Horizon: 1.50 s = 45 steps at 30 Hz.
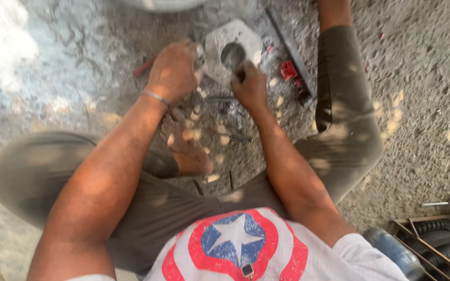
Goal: The person sits on the ground and uses a hammer and chisel to shape a small metal piece placed on a larger metal component. They repeatedly strike the chisel, adjust the metal piece, and use pliers to hold it in place.
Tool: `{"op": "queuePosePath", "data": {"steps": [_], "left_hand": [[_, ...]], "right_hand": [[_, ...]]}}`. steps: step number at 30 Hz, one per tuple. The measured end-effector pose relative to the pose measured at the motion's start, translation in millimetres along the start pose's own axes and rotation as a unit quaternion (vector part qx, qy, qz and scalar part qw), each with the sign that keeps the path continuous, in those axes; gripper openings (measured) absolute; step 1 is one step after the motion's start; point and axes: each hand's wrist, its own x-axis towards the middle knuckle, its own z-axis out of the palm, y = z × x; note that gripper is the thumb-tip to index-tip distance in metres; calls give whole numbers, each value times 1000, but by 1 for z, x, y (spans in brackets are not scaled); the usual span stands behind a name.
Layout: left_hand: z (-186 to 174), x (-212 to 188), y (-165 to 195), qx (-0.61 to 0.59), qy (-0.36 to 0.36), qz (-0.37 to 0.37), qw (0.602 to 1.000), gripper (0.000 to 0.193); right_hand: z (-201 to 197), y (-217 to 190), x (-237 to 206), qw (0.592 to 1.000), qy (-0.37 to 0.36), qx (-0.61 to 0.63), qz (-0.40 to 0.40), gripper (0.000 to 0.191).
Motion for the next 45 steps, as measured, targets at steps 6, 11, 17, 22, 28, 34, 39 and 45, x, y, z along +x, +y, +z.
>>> {"op": "queuePosePath", "data": {"steps": [6,11,17,22,28,34,39,45], "left_hand": [[-3,-1,2,-11,-22,-5,1000,29],[-3,-2,2,-8,-30,-13,999,27],[-1,-2,1,20,-30,-2,999,30],[-1,-2,2,17,-60,-14,998,32],[-3,-3,4,20,-50,-3,999,31],[0,-3,4,7,-47,21,999,32],[4,-7,0,21,-28,25,999,31],[0,-4,3,22,-41,14,999,26]], "right_hand": [[4,6,-2,998,-30,-18,48,15],[8,6,-1,999,-13,9,43,12],[2,-5,2,999,-17,-9,44,12],[-1,-10,3,982,-83,-7,169,11],[-2,-9,-2,996,-54,10,67,14],[-3,-10,0,988,-98,-10,118,14],[0,-10,1,995,-33,11,95,11],[1,-5,1,999,34,-8,20,11]]}}
